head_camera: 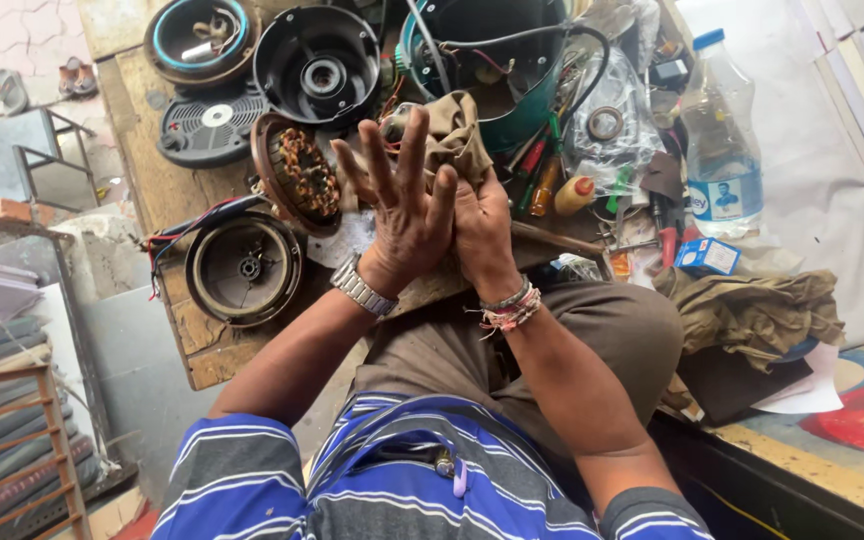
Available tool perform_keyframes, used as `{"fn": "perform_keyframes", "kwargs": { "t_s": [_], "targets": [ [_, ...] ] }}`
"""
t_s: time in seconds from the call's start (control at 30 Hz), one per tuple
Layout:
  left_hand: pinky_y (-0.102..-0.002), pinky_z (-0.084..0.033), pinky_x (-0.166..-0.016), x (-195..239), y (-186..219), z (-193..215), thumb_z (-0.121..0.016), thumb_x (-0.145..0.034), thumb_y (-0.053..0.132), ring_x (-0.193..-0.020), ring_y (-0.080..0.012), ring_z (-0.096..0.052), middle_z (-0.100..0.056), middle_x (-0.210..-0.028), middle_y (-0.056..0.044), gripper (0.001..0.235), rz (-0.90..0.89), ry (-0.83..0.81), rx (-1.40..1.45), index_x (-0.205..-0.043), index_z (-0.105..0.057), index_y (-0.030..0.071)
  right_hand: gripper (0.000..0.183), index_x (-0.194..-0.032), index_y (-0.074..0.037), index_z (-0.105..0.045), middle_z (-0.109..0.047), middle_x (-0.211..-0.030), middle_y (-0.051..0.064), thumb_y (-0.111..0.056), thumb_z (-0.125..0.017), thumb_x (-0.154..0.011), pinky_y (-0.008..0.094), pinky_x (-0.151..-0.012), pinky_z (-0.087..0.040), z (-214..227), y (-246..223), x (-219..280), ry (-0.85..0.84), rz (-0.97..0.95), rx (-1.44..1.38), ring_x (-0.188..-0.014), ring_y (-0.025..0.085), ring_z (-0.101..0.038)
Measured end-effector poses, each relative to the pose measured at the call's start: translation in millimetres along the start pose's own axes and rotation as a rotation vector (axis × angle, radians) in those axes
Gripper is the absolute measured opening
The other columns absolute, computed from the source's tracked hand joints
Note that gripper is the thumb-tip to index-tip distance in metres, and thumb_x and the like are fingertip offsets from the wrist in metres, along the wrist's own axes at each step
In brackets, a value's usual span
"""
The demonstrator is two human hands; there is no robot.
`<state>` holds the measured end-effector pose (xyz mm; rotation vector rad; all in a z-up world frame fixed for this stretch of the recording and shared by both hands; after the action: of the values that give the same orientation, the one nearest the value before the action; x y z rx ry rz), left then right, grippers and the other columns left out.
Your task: The person cleans a small electric motor component with a cloth, then uses a screwdriver and pliers to adjust internal parts. The person continues to wipe and manipulate the motor housing and rotor assembly on a cluttered workbench.
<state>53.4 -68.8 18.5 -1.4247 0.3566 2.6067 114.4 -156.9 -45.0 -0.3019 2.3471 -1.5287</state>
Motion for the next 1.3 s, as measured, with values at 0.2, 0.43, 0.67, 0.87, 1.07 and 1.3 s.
{"fn": "perform_keyframes", "kwargs": {
  "t_s": [0.2,0.43,0.67,0.87,1.07,1.3],
  "targets": [
    [-0.072,0.004,-0.124,-0.4,-1.1,-4.2,-0.053,-0.117,0.016,-0.164,-0.0423,0.002,-0.021,-0.173,-0.016,0.079,-0.131,-0.028,-0.038,-0.167,0.006,0.033,0.038,-0.141,0.004,-0.054,-0.065,-0.131,0.010,-0.017,-0.050,-0.110,0.031,-0.102,-0.054,11.4,8.3,-14.7,-0.022,-0.130,-0.308,-0.116,0.017,-0.065],
    [-0.075,0.003,-0.123,8.1,-2.9,24.9,-0.068,-0.106,0.039,-0.160,-0.0474,0.005,-0.024,-0.170,-0.021,0.106,-0.134,0.003,-0.066,-0.171,0.014,0.024,0.041,-0.128,0.003,-0.063,-0.072,-0.119,0.015,-0.016,-0.046,-0.097,0.044,-0.095,-0.065,102.2,-69.9,-52.6,0.298,0.043,-0.274,-0.106,0.029,-0.074],
    [-0.069,0.006,-0.123,-0.8,-23.0,16.4,-0.051,-0.112,0.045,-0.161,-0.0416,0.001,-0.027,-0.168,-0.021,0.085,-0.080,0.051,-0.119,-0.167,0.012,0.030,0.052,-0.139,0.002,-0.055,-0.072,-0.122,0.016,-0.007,-0.071,-0.090,0.033,-0.095,-0.054,2.8,-56.0,-2.4,-0.272,0.021,0.509,-0.108,0.023,-0.067],
    [-0.073,0.006,-0.125,2.4,-17.9,14.0,-0.045,-0.117,0.033,-0.162,-0.0413,0.005,-0.025,-0.170,-0.019,0.075,-0.163,0.000,-0.148,-0.167,0.011,0.031,0.024,-0.125,0.001,-0.064,-0.079,-0.112,0.013,-0.008,-0.065,-0.103,0.030,-0.087,-0.059,16.1,-29.1,-4.5,0.043,0.143,0.580,-0.101,0.019,-0.077],
    [-0.071,0.011,-0.126,-2.4,-10.8,22.2,-0.049,-0.113,0.047,-0.164,-0.0403,0.013,-0.017,-0.177,-0.016,0.091,-0.191,0.026,-0.170,-0.168,0.020,0.027,0.030,-0.129,0.001,-0.067,-0.075,-0.111,0.007,-0.003,-0.058,-0.101,0.028,-0.076,-0.056,80.6,-41.9,-40.4,0.268,-0.023,0.019,-0.087,0.014,-0.068],
    [-0.070,0.012,-0.123,-5.5,-17.9,9.4,-0.055,-0.111,0.034,-0.162,-0.0361,0.010,-0.019,-0.173,-0.012,0.085,-0.213,-0.033,-0.128,-0.170,0.007,0.034,0.029,-0.126,-0.003,-0.059,-0.070,-0.107,0.003,-0.012,-0.066,-0.100,0.026,-0.078,-0.058,7.5,-53.1,-0.9,-0.162,-0.087,0.229,-0.092,0.009,-0.066]
  ]
}}
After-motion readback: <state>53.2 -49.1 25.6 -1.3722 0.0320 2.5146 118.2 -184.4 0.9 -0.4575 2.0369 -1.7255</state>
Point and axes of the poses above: each hand's wrist, its own x-axis away from the middle knuckle, its own z-axis out of the back of the hand, y = z × x, the point moved 6 cm from there along -x, towards the middle knuckle
